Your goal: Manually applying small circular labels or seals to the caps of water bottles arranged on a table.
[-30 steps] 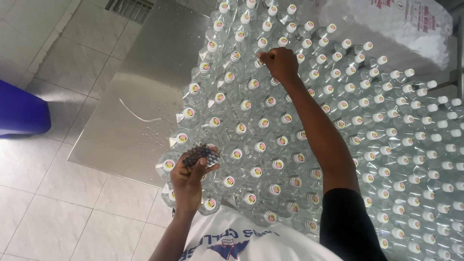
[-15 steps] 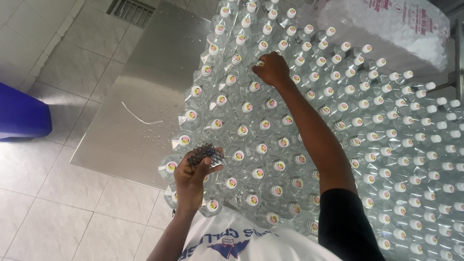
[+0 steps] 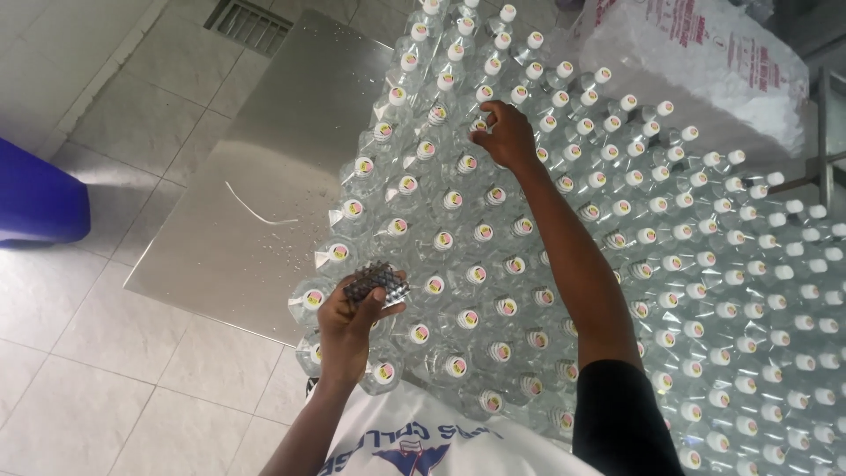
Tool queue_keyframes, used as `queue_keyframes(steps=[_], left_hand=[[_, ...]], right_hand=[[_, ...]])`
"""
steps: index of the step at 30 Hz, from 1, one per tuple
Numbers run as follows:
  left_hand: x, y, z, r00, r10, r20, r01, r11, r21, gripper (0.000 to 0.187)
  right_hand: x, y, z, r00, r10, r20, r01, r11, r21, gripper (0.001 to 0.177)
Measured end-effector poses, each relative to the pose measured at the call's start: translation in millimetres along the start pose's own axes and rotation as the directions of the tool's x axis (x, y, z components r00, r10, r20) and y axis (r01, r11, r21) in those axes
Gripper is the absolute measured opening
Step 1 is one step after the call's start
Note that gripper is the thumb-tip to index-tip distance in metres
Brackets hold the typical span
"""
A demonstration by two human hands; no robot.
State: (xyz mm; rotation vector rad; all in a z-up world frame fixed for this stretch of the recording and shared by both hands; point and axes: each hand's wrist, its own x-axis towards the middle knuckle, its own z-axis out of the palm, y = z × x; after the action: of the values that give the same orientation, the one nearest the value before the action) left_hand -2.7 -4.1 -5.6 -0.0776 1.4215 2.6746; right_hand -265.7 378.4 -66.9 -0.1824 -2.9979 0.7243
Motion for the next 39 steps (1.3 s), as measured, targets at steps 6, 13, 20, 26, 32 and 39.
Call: queue_keyframes(steps=[6, 13, 20, 26, 32, 39], left_hand=[[5, -5, 14, 1.0, -0.022, -0.02, 0.022, 1.0, -0.004, 0.02], [14, -22, 23, 0.996, -0.014, -0.084, 0.007, 0.997, -0.081, 0.021], [6, -17, 29, 0.997, -0.027, -0.072, 0.021, 0.997, -0.073, 0.017], [5, -14, 24, 0.991, 0.035, -0.128, -0.041, 0.998, -0.043, 0.012], [9, -5, -13, 0.978, 0.07, -0.197, -0.078, 0.996, -0.033, 0.015], [22, 22, -44, 0.941, 0.079, -0.33, -0.086, 0.996, -0.007, 0.033]], right_hand=[[-19, -24, -13, 0.995, -0.073, -0.074, 0.07, 0.996, -0.049, 0.075], [-178, -158, -55, 0.929, -0.371, 0.016, 0.302, 0.78, 0.548, 0.042], [-229, -176, -37, 0.89, -0.456, -0.029, 0.361, 0.663, 0.656, 0.014], [-217, -178, -50, 0.883, -0.456, -0.112, 0.406, 0.623, 0.668, 0.009], [-105, -116, -55, 0.918, -0.307, -0.249, 0.395, 0.733, 0.553, 0.016], [-2, -71, 22, 0.914, -0.407, 0.011, 0.405, 0.912, 0.058, 0.052]])
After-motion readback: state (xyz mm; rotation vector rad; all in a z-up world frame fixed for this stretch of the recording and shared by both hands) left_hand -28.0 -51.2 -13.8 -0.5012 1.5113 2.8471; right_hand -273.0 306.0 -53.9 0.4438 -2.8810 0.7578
